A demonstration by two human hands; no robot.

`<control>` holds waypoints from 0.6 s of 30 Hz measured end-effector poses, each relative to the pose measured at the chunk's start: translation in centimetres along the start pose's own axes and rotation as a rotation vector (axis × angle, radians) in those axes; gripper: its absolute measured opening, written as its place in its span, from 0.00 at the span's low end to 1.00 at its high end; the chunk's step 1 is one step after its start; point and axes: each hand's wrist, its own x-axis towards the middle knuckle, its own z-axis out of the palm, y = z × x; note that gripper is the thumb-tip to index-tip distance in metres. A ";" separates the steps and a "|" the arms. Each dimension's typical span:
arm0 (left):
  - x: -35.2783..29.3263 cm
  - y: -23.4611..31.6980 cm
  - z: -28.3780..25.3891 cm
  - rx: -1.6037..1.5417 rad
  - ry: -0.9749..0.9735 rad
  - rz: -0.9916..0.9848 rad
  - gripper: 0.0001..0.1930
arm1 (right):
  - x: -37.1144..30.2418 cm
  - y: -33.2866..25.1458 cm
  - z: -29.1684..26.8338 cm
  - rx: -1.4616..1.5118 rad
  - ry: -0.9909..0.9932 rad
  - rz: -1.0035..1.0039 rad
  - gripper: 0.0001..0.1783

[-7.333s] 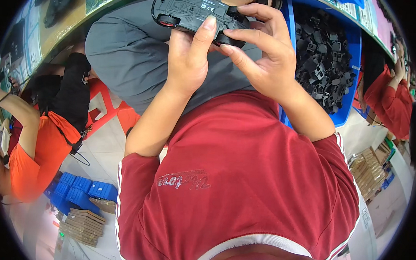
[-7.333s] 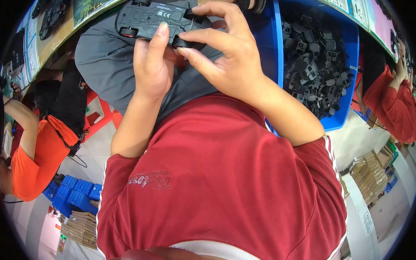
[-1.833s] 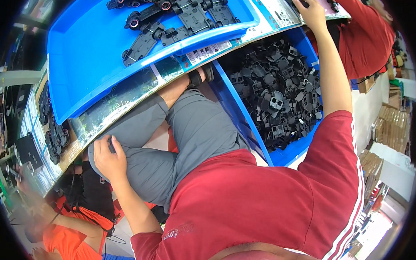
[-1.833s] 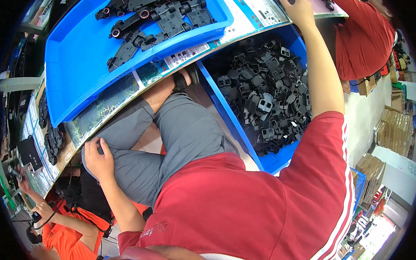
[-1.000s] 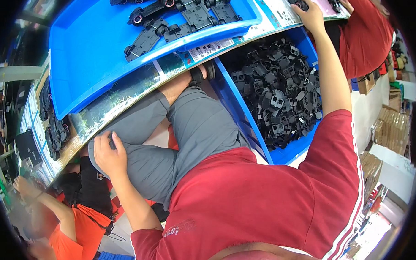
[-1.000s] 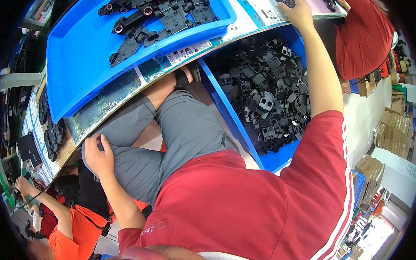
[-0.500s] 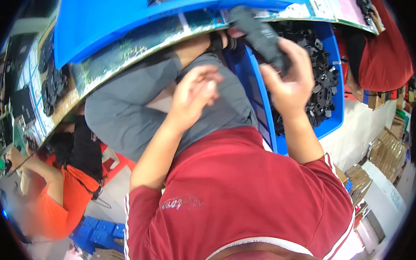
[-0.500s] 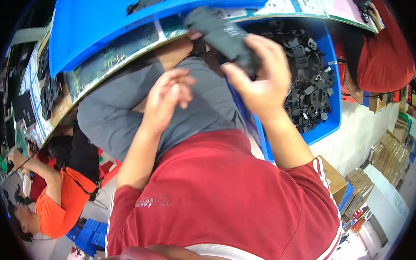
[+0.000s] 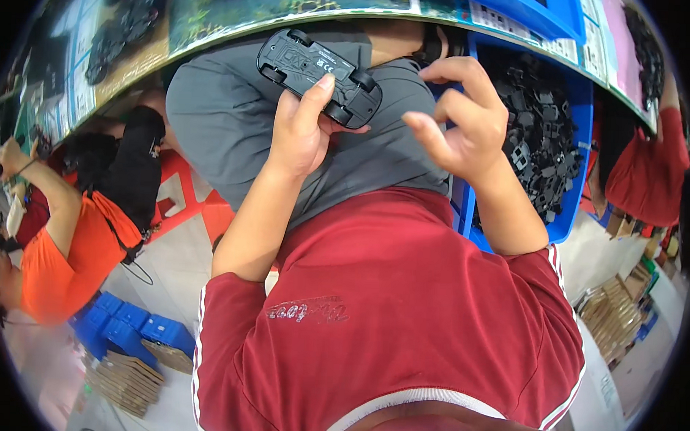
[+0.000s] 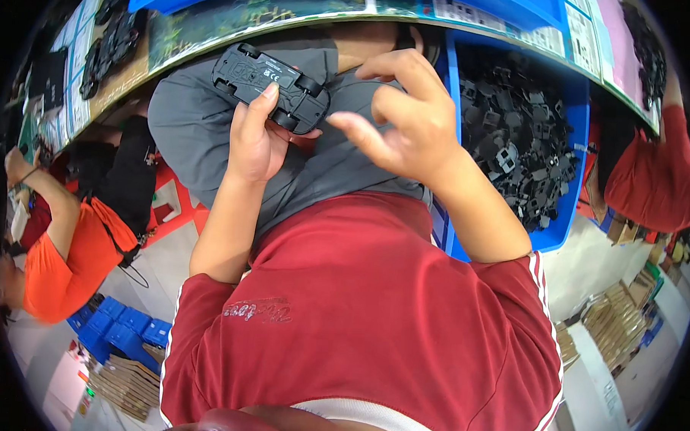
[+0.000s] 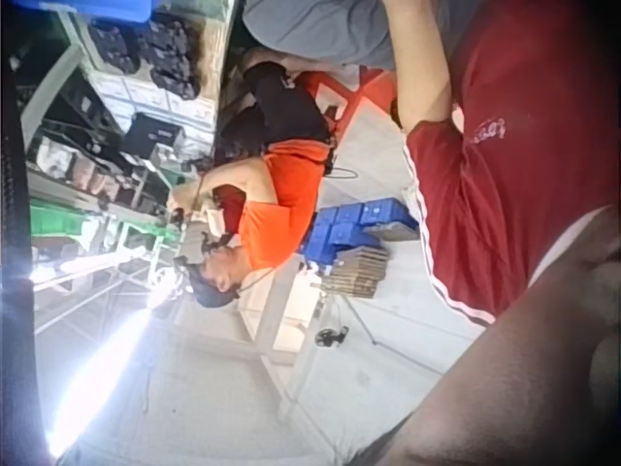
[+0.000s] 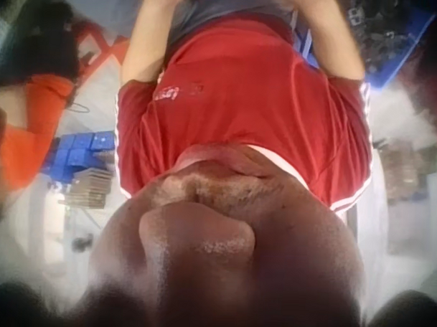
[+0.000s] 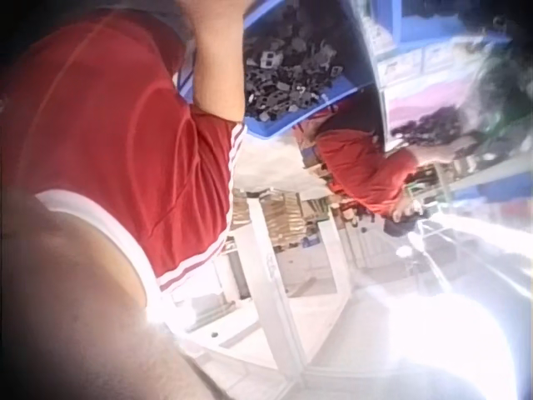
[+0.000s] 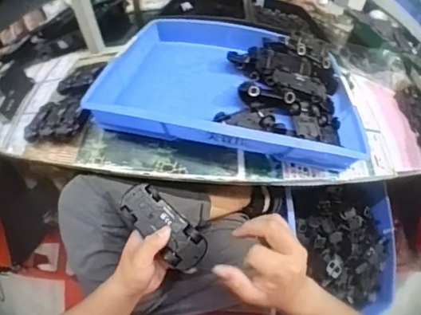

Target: The person assembles toy car chassis by hand, picking up plastic components and frames, fitting parts together onto the chassis, and placing the assembled pieces onto the table and tray.

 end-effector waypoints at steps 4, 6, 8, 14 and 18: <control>-0.8 1.0 -2.4 -0.031 0.011 0.075 0.16 | -2.2 3.2 5.4 0.185 -0.112 0.206 0.16; -1.3 2.2 -2.8 -0.037 0.006 0.124 0.16 | -5.3 5.2 8.3 0.246 -0.278 0.369 0.15; -1.9 3.7 -4.4 0.063 0.065 0.226 0.17 | -6.8 5.2 10.1 0.001 -0.272 0.249 0.14; -4.6 10.9 -10.8 0.422 0.503 0.461 0.20 | -6.1 5.4 10.7 -0.009 -0.317 0.320 0.12; -6.5 17.4 -18.4 0.547 0.728 0.600 0.20 | -5.6 5.7 10.9 0.014 -0.344 0.413 0.10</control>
